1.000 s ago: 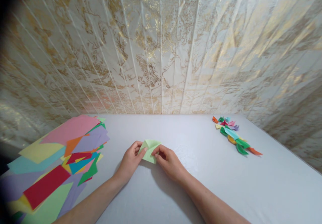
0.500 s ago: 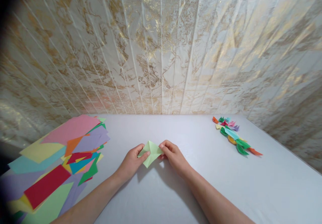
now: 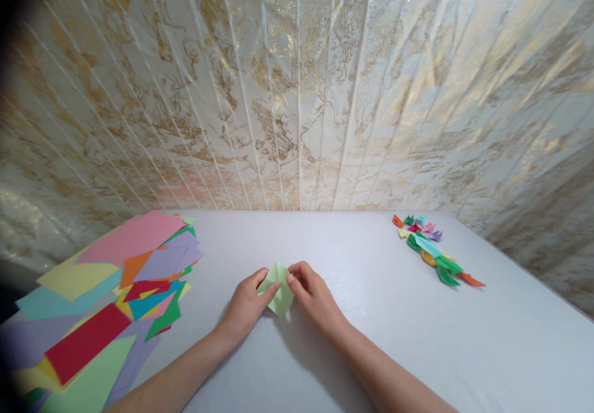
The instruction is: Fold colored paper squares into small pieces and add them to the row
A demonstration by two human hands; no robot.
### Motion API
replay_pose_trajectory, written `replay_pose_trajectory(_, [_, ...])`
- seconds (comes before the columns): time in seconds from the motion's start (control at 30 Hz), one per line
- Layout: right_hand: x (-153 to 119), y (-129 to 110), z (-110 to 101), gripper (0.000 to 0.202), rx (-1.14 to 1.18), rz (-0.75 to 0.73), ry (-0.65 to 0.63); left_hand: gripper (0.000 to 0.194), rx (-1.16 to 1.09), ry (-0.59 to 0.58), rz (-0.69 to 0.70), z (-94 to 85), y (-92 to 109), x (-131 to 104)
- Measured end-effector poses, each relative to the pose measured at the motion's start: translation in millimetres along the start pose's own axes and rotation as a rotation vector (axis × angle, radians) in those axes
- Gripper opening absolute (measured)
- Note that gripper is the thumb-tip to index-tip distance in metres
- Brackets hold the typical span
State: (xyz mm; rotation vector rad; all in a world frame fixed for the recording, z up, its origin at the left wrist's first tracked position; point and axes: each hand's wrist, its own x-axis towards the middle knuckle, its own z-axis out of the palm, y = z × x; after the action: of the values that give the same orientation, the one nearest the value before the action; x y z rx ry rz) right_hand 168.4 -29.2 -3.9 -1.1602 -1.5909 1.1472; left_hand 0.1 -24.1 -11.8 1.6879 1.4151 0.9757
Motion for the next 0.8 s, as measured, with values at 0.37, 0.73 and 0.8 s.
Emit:
replay_pose_trajectory(0.37, [4, -3, -3, 0.025, 0.190, 0.049, -0.121, 0.029, -0.153, -0.155, -0.024, -7.4, 6, 3])
replay_pose_trajectory(0.73, [4, 1, -7, 0.027, 0.126, 0.001, -0.195, 0.031, -0.130, -0.294, 0.011, -12.8, -3, 9])
replay_pose_trajectory(0.8, [4, 0, -8, 0.030, 0.125, 0.005, -0.204, 0.032, -0.141, -0.311, 0.011, -14.3, -1, 9])
